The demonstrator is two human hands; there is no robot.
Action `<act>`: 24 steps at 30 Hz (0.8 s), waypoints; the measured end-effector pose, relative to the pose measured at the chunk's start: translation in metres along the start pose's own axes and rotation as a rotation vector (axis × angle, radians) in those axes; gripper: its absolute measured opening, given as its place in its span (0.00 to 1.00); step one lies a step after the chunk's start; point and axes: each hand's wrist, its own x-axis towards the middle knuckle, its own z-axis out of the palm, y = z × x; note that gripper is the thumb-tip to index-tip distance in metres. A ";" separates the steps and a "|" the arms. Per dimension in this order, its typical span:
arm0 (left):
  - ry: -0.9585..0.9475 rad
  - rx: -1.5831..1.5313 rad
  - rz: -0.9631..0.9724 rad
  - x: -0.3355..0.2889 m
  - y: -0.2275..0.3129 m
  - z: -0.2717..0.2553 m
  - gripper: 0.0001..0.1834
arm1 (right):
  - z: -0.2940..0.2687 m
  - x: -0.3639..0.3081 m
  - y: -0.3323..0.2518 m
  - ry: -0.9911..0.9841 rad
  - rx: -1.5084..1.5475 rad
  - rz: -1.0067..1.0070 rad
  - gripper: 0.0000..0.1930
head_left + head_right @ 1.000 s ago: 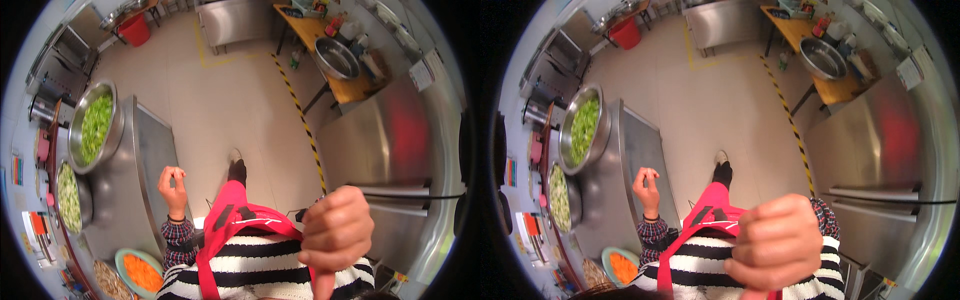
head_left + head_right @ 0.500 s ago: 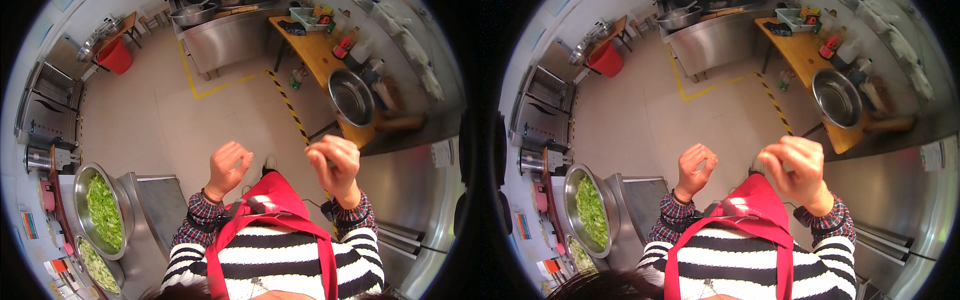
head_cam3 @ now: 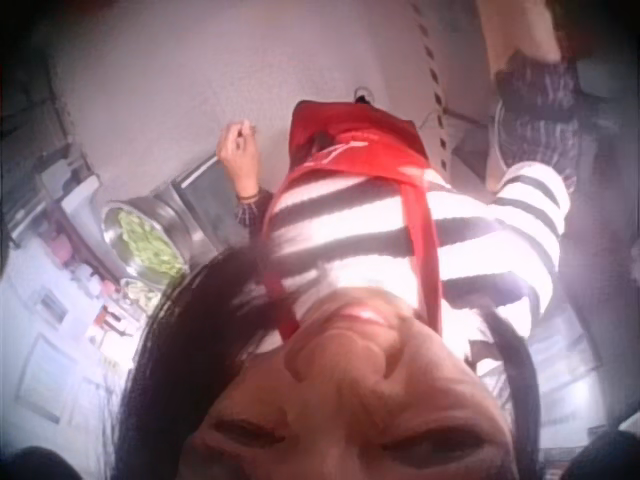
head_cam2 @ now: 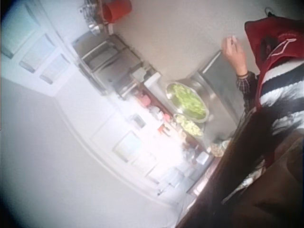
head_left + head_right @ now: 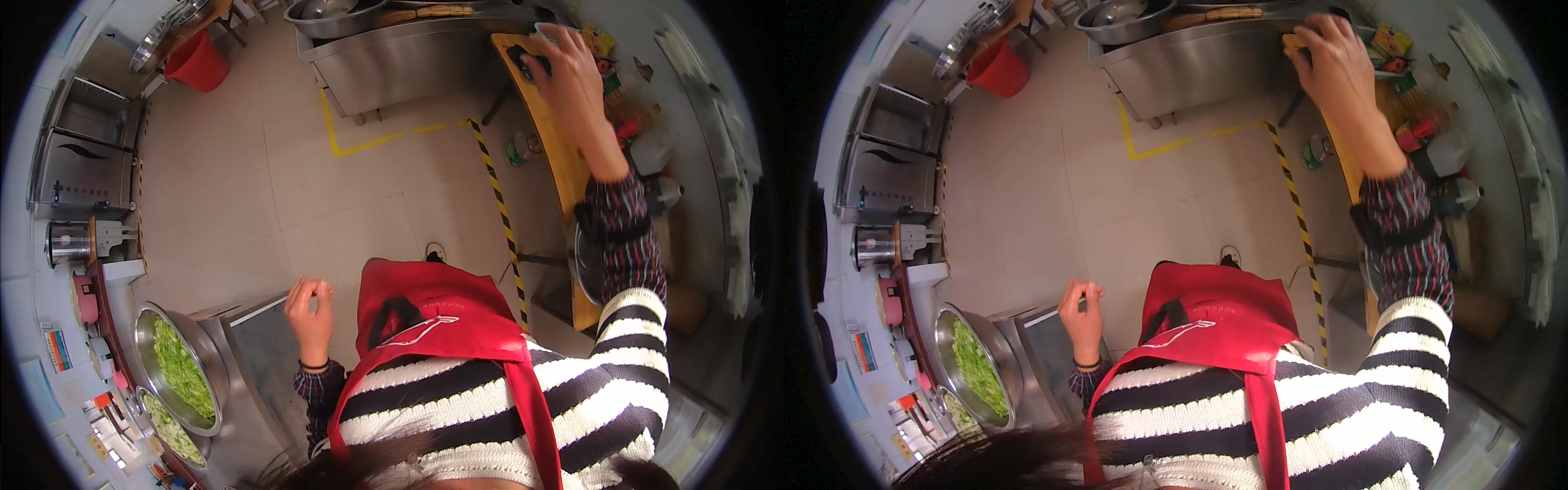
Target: The person slices peeled carrots into thin pieces on a cutting board using a knife. The sliced carrots are collected in a bowl. The person briefly walks to a stove area and returns to continue slicing.
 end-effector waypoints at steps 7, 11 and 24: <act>-0.015 0.040 -0.137 0.072 -0.034 0.010 0.06 | 0.196 0.045 0.107 -0.737 -0.409 0.177 0.19; -0.117 0.017 -0.117 0.147 -0.069 0.020 0.05 | 0.276 0.057 0.135 -0.992 -0.404 0.205 0.15; -0.369 -0.241 0.383 0.382 -0.097 0.062 0.03 | 0.045 0.092 0.016 -1.191 -0.503 0.727 0.31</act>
